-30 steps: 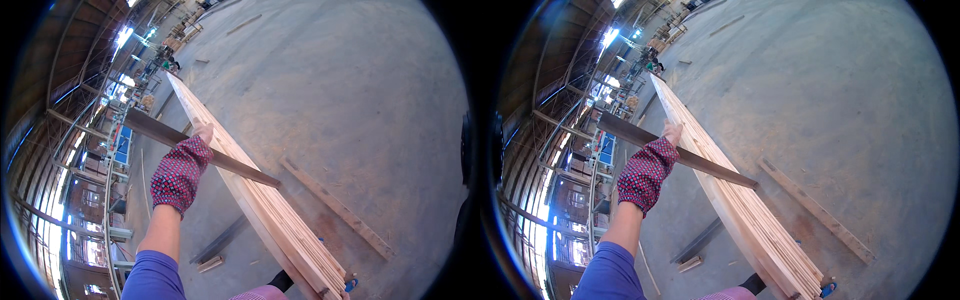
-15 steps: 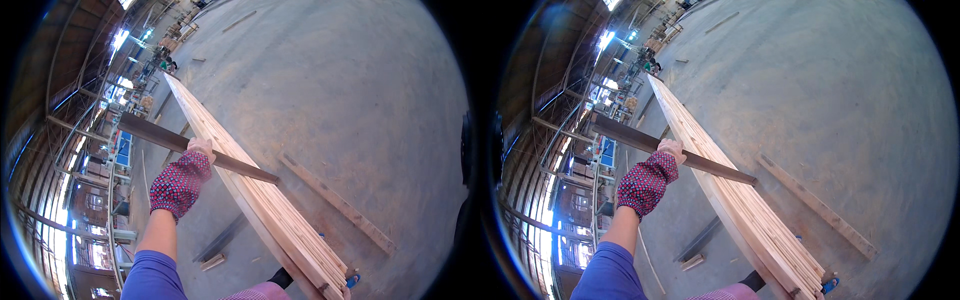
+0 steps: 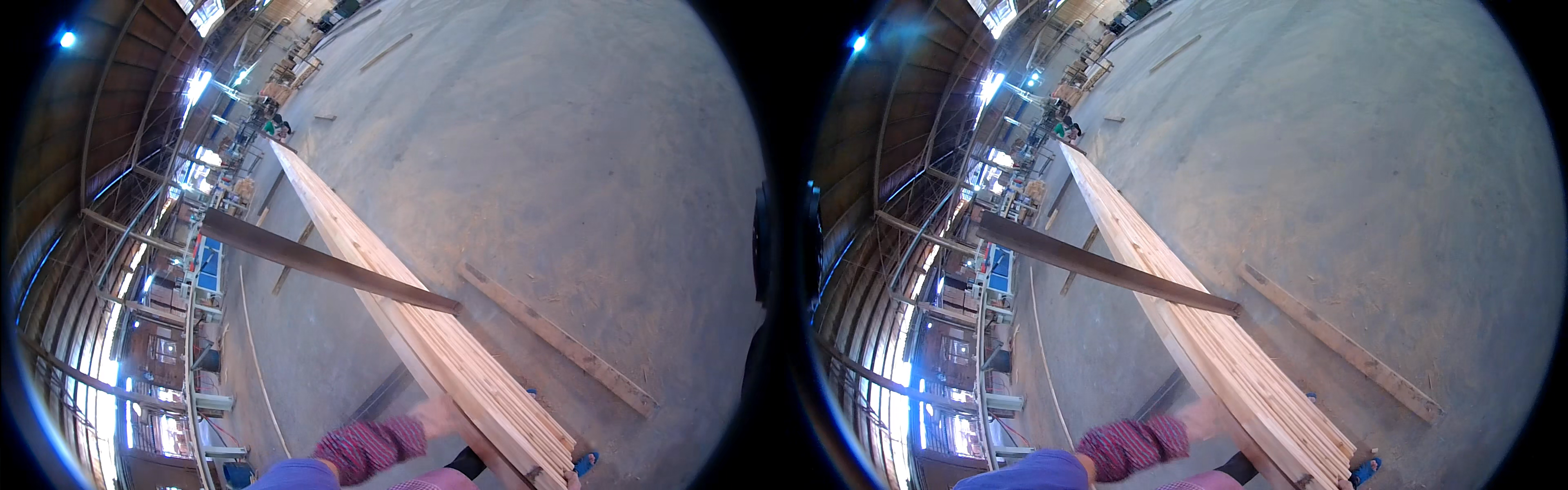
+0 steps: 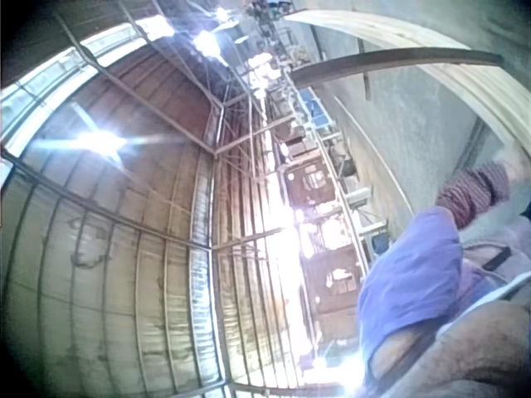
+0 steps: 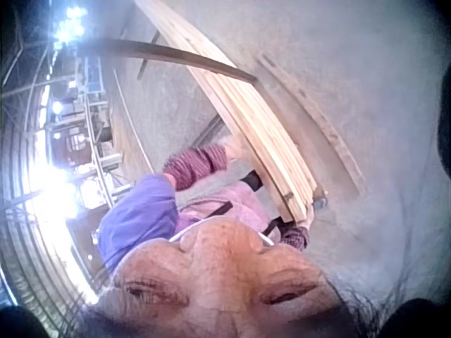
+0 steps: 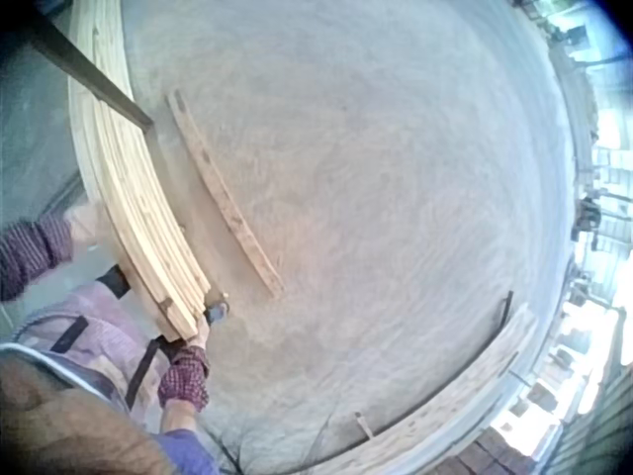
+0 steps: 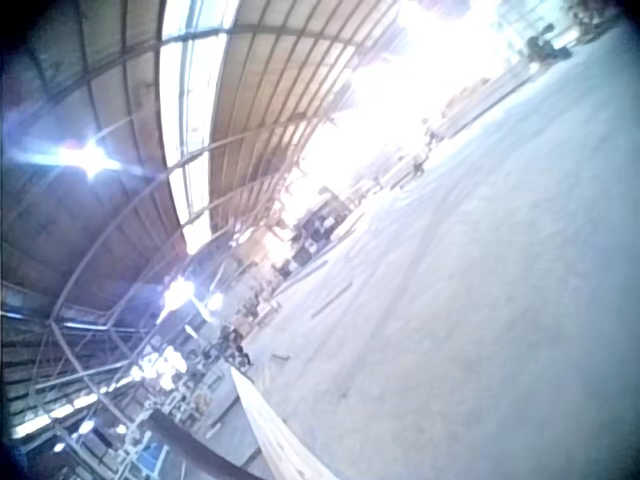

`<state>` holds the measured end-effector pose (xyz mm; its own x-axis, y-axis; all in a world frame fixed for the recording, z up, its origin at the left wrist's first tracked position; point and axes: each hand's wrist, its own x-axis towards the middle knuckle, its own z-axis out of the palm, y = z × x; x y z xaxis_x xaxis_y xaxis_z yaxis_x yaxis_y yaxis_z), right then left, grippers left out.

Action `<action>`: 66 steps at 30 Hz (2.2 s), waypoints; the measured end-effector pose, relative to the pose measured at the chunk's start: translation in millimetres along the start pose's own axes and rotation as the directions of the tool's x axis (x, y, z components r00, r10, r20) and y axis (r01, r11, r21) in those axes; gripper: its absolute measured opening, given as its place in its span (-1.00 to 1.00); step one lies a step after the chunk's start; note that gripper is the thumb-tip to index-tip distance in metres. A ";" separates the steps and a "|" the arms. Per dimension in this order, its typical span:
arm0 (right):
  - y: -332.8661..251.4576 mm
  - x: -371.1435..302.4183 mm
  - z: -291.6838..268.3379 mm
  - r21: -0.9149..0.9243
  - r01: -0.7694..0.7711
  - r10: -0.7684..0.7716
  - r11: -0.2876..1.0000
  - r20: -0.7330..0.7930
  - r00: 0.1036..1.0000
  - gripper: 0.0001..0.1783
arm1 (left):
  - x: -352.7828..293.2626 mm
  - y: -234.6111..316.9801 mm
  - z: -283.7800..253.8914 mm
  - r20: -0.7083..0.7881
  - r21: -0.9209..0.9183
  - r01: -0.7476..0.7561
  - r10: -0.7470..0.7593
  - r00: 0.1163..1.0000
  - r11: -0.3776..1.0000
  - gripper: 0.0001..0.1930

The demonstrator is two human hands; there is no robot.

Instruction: The person picks up long, thin wooden planks from a pile on the floor and carries them to a metal rack. They place the planks onto the rack one by one, stacking them neatly. The person repeats this process multiple times, moving back and forth between the floor pile and the rack.

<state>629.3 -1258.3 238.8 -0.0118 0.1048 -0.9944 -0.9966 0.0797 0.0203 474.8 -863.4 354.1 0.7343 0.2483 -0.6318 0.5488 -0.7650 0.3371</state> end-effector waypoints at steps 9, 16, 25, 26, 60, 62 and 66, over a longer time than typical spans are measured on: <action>8.7 30.6 -24.8 -0.034 0.065 -0.065 0.997 0.016 0.998 -0.54 | -1.5 70.8 132.0 0.168 -0.178 0.443 -0.416 0.893 0.879 -0.41; 13.5 52.1 -38.4 -0.037 0.114 -0.112 0.993 0.039 0.993 -0.56 | 27.4 61.2 105.4 0.328 -0.301 0.567 -0.475 0.816 0.767 -0.52; 19.3 69.6 -56.8 -0.030 0.164 -0.162 0.986 0.071 0.984 -0.59 | 39.9 71.3 112.5 0.300 -0.319 0.686 -0.617 0.727 0.653 -0.15; 20.2 71.1 -58.6 -0.031 0.168 -0.165 0.985 0.077 0.983 -0.59 | 38.8 73.8 110.9 0.278 -0.318 0.707 -0.651 0.707 0.632 -0.14; 18.0 57.9 -41.6 -0.032 0.145 -0.148 0.989 -0.124 0.981 -0.66 | 42.8 81.5 82.8 0.382 -0.208 0.773 -0.678 0.629 0.600 -0.22; 16.7 55.6 -37.2 -0.026 0.138 -0.140 0.990 -0.129 0.982 -0.63 | 44.3 90.0 66.2 0.416 -0.190 0.778 -0.668 0.616 0.599 -0.26; 16.8 55.8 -34.4 -0.054 0.121 -0.127 0.991 -0.137 0.982 -0.60 | 45.0 105.6 40.4 0.434 -0.191 0.794 -0.676 0.596 0.577 -0.32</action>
<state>609.1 -1285.2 180.1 0.1043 -0.0425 -0.9936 -0.9936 0.0383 -0.1059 549.7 -957.0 333.0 -0.1069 0.4074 -0.9070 0.9760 -0.1310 -0.1739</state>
